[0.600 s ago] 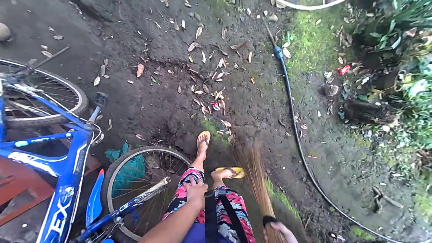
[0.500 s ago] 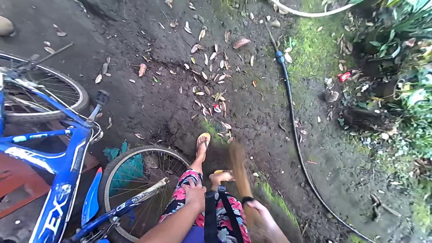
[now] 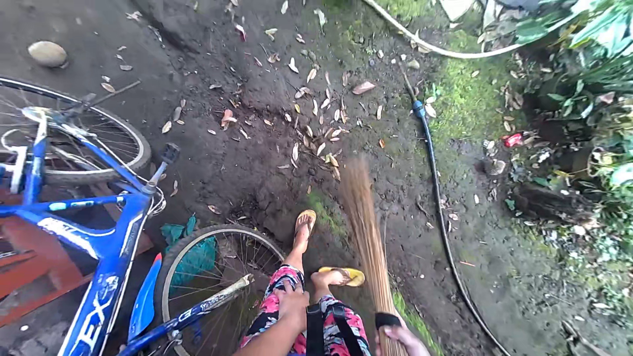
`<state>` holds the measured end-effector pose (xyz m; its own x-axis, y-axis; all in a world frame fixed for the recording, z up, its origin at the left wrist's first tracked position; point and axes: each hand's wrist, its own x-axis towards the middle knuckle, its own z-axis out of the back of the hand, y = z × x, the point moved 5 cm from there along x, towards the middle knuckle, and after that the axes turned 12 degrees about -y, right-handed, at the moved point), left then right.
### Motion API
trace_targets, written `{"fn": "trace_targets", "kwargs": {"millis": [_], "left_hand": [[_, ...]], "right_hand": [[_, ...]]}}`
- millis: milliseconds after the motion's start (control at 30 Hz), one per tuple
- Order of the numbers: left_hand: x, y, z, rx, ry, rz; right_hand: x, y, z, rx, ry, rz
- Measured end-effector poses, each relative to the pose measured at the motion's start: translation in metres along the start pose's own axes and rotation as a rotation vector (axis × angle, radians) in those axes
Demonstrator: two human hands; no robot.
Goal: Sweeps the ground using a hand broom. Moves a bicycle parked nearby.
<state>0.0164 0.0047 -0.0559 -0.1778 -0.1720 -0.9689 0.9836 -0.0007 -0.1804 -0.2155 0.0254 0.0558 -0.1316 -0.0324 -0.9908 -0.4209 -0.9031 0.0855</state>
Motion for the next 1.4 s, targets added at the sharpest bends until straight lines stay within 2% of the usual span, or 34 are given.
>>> {"fn": "trace_targets", "kwargs": {"millis": [100, 200, 267, 333, 400, 533, 600, 667, 767, 867, 933, 1000, 1067, 1133, 1167, 1233, 1300, 1400], "left_hand": [[-0.001, 0.002, -0.002, 0.013, 0.024, 0.008], [0.013, 0.001, -0.011, 0.029, 0.017, 0.018], [0.016, -0.002, -0.009, 0.009, 0.046, 0.028], [0.015, -0.002, -0.010, 0.002, 0.036, 0.034], [0.015, 0.001, -0.007, -0.022, 0.030, 0.035], [0.016, 0.003, 0.000, -0.087, 0.003, 0.018], [0.015, 0.003, 0.000, -0.088, -0.002, 0.008], [0.011, 0.000, 0.000, -0.069, -0.021, 0.000], [0.010, -0.001, 0.004, -0.059, -0.018, -0.004], [0.011, -0.001, 0.013, -0.106, 0.002, 0.035], [0.013, 0.003, 0.019, -0.160, -0.031, 0.068], [0.015, 0.013, 0.031, -0.234, -0.098, 0.084], [0.015, 0.028, 0.047, -0.370, -0.191, 0.095], [0.017, 0.049, 0.064, -0.513, -0.287, 0.111], [0.015, 0.061, 0.070, -0.570, -0.312, 0.116], [0.008, 0.085, 0.079, -0.664, -0.304, 0.149], [0.003, 0.113, 0.083, -0.779, -0.306, 0.210], [0.005, 0.150, 0.085, -0.662, -0.294, 0.293]], "right_hand": [[0.057, 0.024, -0.056, 0.133, -0.029, -0.049], [0.102, 0.064, -0.150, 0.076, 0.166, -0.075], [0.112, 0.083, -0.191, -0.056, 0.296, -0.036], [0.106, 0.091, -0.195, -0.150, 0.358, 0.015], [0.089, 0.085, -0.172, -0.201, 0.356, 0.076], [0.042, 0.044, -0.105, -0.065, 0.155, 0.065], [0.042, 0.042, -0.096, 0.048, 0.055, 0.070], [0.066, 0.064, -0.113, 0.138, 0.001, 0.087], [0.105, 0.123, -0.179, 0.133, 0.060, 0.077], [0.123, 0.161, -0.239, -0.062, 0.220, 0.071], [0.121, 0.181, -0.245, -0.300, 0.262, 0.165], [0.114, 0.202, -0.220, -0.729, 0.243, 0.361], [0.107, 0.214, -0.173, -1.193, 0.090, 0.493], [0.097, 0.217, -0.109, -1.484, -0.104, 0.501], [0.092, 0.214, -0.073, -1.531, -0.173, 0.468], [0.079, 0.195, 0.002, -1.473, -0.250, 0.379], [0.060, 0.162, 0.066, -1.240, -0.299, 0.267], [0.037, 0.117, 0.114, -0.731, -0.362, 0.131]]}}
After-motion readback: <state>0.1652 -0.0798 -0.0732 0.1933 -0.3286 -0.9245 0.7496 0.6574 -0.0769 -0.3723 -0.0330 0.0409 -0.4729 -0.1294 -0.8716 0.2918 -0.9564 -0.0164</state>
